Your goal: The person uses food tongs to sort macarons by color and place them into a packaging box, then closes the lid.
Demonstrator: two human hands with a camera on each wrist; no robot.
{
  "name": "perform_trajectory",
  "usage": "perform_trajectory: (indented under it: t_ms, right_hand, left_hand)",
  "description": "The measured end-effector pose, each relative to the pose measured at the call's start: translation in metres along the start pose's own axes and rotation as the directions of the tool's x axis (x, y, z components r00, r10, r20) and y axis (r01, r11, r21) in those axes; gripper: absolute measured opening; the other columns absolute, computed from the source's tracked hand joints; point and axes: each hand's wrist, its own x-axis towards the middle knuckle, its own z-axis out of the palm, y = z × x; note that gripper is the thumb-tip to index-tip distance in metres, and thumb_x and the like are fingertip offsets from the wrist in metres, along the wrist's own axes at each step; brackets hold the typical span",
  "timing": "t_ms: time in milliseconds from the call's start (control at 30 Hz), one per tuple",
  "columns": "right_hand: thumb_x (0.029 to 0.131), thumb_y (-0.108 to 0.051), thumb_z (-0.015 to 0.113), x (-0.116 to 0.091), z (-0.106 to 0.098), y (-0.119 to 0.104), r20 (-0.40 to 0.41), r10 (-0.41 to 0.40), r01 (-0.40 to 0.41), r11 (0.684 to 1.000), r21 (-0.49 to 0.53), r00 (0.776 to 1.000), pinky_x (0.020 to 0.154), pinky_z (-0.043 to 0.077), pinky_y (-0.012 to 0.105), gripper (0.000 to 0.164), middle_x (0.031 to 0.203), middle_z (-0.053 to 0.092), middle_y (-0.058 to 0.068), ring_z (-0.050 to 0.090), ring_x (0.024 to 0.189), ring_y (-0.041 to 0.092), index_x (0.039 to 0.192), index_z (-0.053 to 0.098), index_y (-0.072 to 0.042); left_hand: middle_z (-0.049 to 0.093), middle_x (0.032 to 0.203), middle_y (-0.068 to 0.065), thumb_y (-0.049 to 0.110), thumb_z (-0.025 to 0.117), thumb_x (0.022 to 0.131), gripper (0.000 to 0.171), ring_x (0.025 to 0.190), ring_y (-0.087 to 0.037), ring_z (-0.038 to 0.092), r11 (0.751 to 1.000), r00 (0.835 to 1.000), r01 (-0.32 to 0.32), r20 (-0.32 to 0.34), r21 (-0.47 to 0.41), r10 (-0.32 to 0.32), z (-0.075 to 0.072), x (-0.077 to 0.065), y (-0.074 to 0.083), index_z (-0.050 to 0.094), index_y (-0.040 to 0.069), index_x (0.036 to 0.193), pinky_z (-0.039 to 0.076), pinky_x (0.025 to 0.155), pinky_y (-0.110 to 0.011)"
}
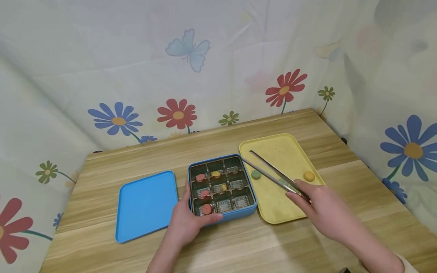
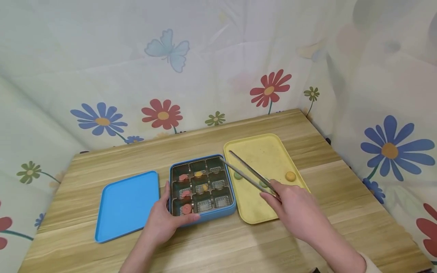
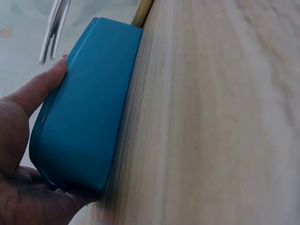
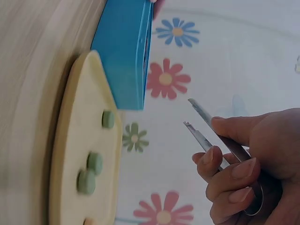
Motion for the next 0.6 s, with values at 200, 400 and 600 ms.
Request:
perform_trajectory:
  t_ms: [200, 400, 600]
  right_hand:
    - [0.108, -0.032, 0.065, -0.024, -0.013, 0.036, 0.010, 0.126, -0.126, 0.991, -0.046, 0.992, 0.050, 0.033, 0.029, 0.022, 0.060, 0.036, -0.011, 0.035, 0.051, 0.007, 0.093, 0.066, -0.016]
    - [0.111, -0.036, 0.059, -0.050, -0.018, 0.070, 0.079, 0.274, -0.265, 0.958, -0.109, 0.958, 0.053, 0.038, 0.037, 0.029, 0.061, 0.044, -0.005, 0.045, 0.056, 0.016, 0.091, 0.063, -0.015]
    - [0.109, -0.035, 0.063, -0.066, -0.016, 0.093, 0.082, 0.326, -0.313, 0.939, -0.141, 0.942, 0.055, 0.043, 0.045, 0.030, 0.067, 0.055, 0.001, 0.057, 0.063, 0.024, 0.092, 0.065, -0.011]
  left_hand:
    - [0.068, 0.134, -0.004, 0.061, 0.102, 0.055, 0.155, 0.139, -0.033, 0.050, 1.000, 1.000, 0.000, 0.005, 0.007, 0.000, 0.001, 0.001, 0.000, 0.008, 0.026, 0.172, 0.046, 0.108, -0.053]
    - [0.065, 0.138, -0.006, 0.058, 0.103, 0.057, 0.153, 0.141, -0.034, 0.048, 1.000, 1.000, 0.026, 0.009, -0.007, -0.026, 0.002, 0.001, 0.002, 0.007, 0.027, 0.172, 0.047, 0.107, -0.053]
    - [0.063, 0.142, -0.010, 0.058, 0.103, 0.056, 0.155, 0.142, -0.034, 0.047, 1.000, 1.000, 0.026, 0.007, -0.009, -0.026, 0.001, 0.001, 0.001, 0.007, 0.025, 0.172, 0.044, 0.110, -0.054]
